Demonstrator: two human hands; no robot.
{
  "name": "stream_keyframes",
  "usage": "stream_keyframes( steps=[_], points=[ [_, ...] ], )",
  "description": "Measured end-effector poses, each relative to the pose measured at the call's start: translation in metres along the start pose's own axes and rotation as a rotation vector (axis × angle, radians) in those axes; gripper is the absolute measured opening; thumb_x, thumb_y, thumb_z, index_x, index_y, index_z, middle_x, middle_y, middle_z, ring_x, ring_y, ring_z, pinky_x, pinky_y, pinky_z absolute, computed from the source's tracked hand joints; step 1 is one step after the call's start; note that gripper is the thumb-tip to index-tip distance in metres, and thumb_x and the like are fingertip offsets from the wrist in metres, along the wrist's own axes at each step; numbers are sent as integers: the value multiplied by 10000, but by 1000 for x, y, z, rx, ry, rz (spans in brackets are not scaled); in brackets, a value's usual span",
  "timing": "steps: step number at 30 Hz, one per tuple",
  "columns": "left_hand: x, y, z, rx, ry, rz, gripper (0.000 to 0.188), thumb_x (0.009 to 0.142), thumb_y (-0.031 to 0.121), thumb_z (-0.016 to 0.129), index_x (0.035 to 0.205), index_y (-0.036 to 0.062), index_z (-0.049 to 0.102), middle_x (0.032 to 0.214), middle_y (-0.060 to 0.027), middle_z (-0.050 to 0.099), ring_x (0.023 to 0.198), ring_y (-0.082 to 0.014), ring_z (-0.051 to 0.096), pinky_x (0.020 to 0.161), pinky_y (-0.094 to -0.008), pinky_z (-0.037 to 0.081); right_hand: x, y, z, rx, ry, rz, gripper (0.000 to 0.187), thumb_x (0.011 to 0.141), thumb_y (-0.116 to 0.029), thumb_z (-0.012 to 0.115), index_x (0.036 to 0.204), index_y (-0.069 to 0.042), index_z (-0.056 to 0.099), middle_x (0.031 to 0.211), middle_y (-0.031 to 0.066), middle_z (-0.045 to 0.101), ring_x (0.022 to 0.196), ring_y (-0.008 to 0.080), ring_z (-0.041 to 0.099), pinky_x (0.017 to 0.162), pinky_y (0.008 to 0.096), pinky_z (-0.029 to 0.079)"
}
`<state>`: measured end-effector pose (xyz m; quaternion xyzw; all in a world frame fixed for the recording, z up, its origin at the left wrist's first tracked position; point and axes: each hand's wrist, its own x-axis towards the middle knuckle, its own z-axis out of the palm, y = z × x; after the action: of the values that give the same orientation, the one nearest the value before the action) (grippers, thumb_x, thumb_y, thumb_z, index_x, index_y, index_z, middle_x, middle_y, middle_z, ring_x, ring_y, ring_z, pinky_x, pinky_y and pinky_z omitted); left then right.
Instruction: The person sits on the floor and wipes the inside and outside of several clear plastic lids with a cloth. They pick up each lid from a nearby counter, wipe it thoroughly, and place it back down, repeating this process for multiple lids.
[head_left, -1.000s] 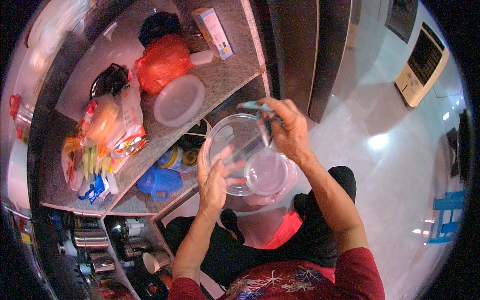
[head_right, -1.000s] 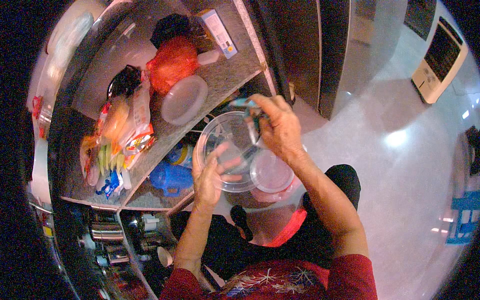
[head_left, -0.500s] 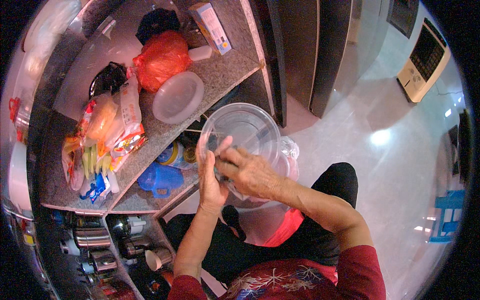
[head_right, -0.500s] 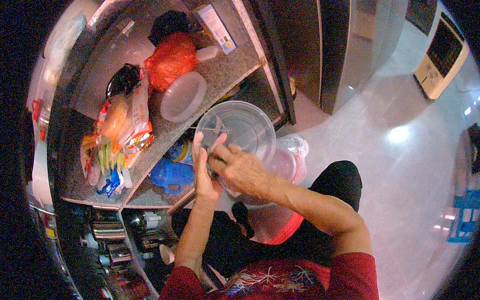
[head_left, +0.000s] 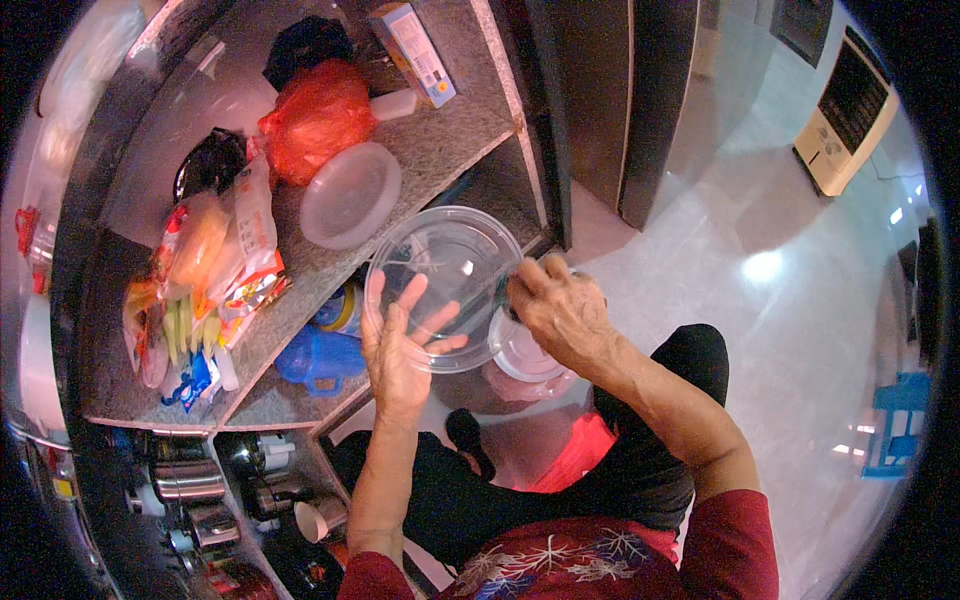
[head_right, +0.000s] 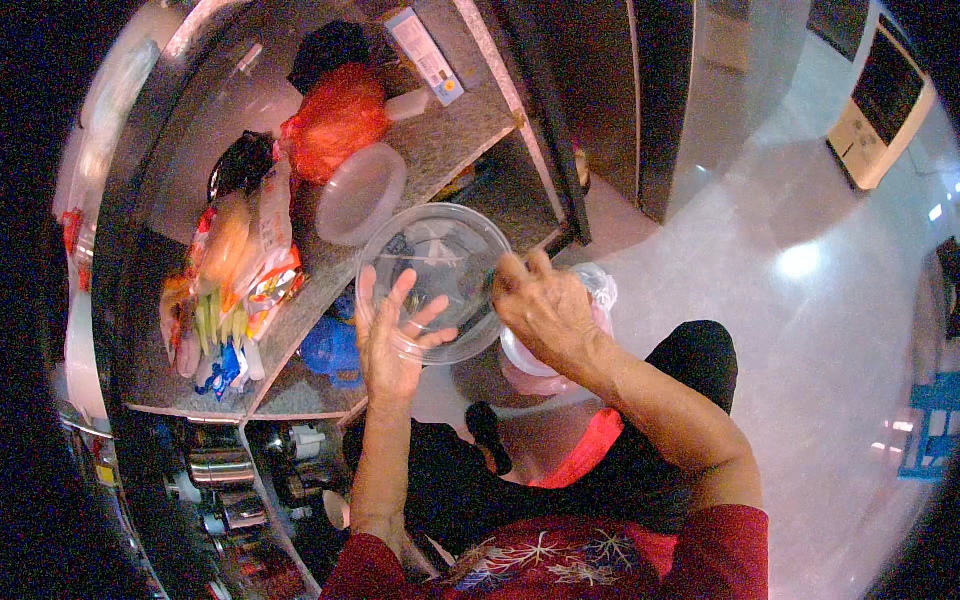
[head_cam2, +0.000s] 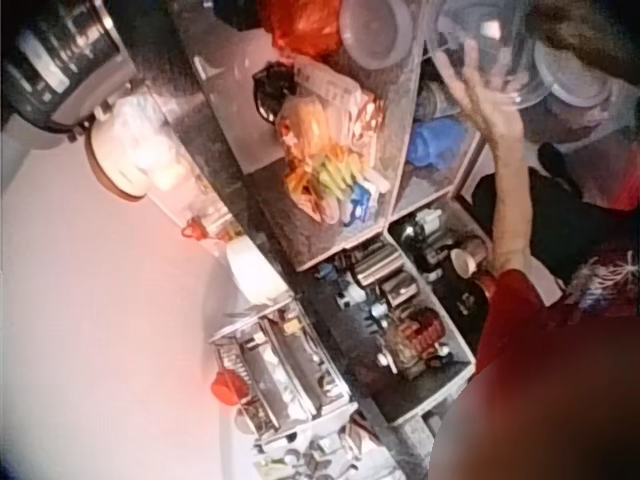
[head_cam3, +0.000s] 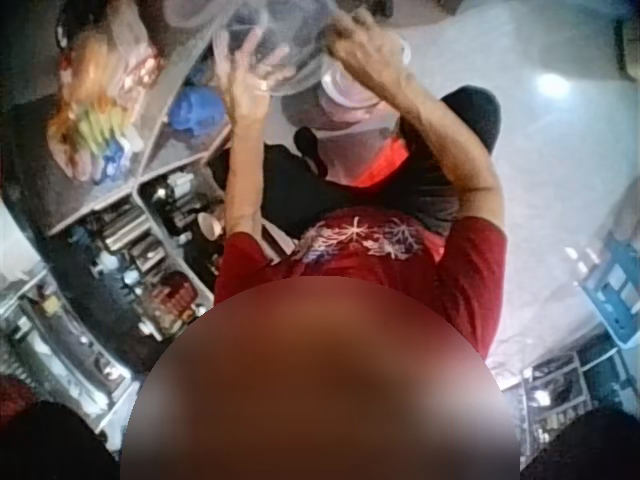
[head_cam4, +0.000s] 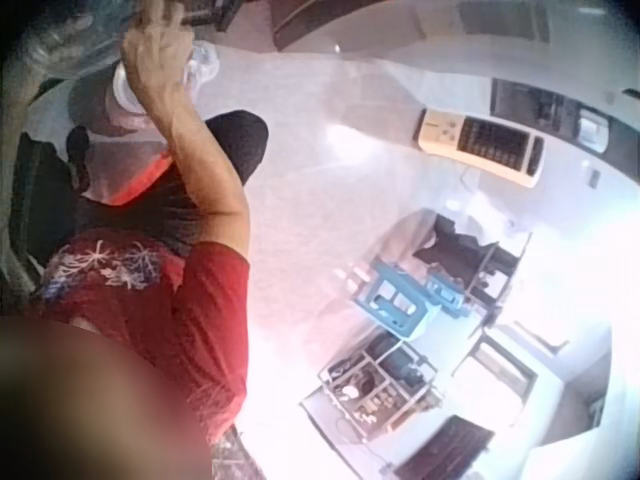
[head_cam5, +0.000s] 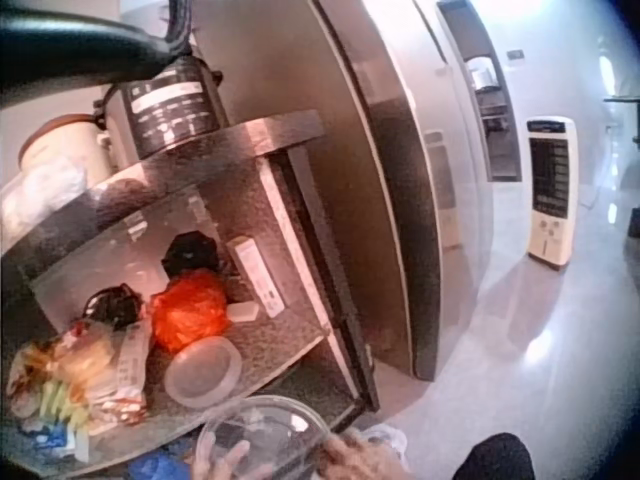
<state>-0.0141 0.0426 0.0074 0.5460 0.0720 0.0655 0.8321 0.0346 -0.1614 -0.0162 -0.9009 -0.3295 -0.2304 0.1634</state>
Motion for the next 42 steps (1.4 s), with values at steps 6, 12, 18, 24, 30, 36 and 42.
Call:
stream_keyframes(
  steps=[6, 12, 18, 24, 30, 36, 42],
  points=[
    [-7, -17, 15, -65, -73, -84, 609, 975, 249, 494, 1474, 205, 147, 1390, -217, 417, 1006, -424, 623, 649, -524, 608, 17, -5, 0, -59, 182, 228, 267, 745, -162, 594, 979, -35, 615, 917, 68, 481, 844, 220, 539, 543, 296, 518],
    [-9, -25, 16, -61, -58, -76, 576, 989, 273, 470, 1476, 221, 166, 1376, -158, 426, 1012, -381, 630, 658, -515, 610, 19, -23, 6, 175, 180, -28, 367, 742, -229, 605, 1058, -42, 611, 979, 64, 498, 885, 224, 520, 606, 312, 527],
    [-9, -26, 15, -67, -76, -90, 567, 993, 368, 447, 1475, 217, 190, 1328, -178, 437, 981, -362, 646, 646, -473, 622, 19, -23, 12, 125, 113, 87, 468, 741, -220, 651, 1168, -48, 568, 1023, 77, 506, 918, 254, 529, 687, 352, 520],
    [-10, -23, 22, -24, -78, -72, 556, 1003, 394, 410, 1478, 187, 207, 1404, -162, 405, 1111, -323, 572, 836, -469, 544, 28, -27, 2, 117, 146, 26, 379, 740, -211, 603, 1088, -62, 597, 980, 63, 497, 895, 224, 520, 606, 297, 526],
    [-7, -26, 15, 20, -33, -72, 630, 995, 526, 322, 1475, 127, 239, 1398, -156, 447, 1200, -237, 499, 1018, -358, 417, 12, -42, 6, 257, 20, -335, 220, 749, -203, 600, 898, -64, 683, 1053, 57, 543, 984, 234, 535, 612, 339, 548],
    [-6, -22, 12, 76, 23, -112, 634, 978, 541, 359, 1479, 173, 233, 1333, -161, 516, 1027, -291, 622, 887, -433, 516, -2, -33, 3, 425, -374, -356, 225, 722, -176, 650, 908, -53, 685, 1051, 97, 575, 926, 289, 592, 654, 386, 555],
    [-7, -14, 16, 42, -13, -105, 595, 920, 311, 613, 1421, 155, 334, 1158, -101, 548, 881, -226, 657, 557, -363, 624, 25, -12, -30, 516, 215, -38, 451, 648, -129, 721, 1090, -109, 638, 968, 100, 557, 855, 290, 588, 667, 394, 521]
  ],
)
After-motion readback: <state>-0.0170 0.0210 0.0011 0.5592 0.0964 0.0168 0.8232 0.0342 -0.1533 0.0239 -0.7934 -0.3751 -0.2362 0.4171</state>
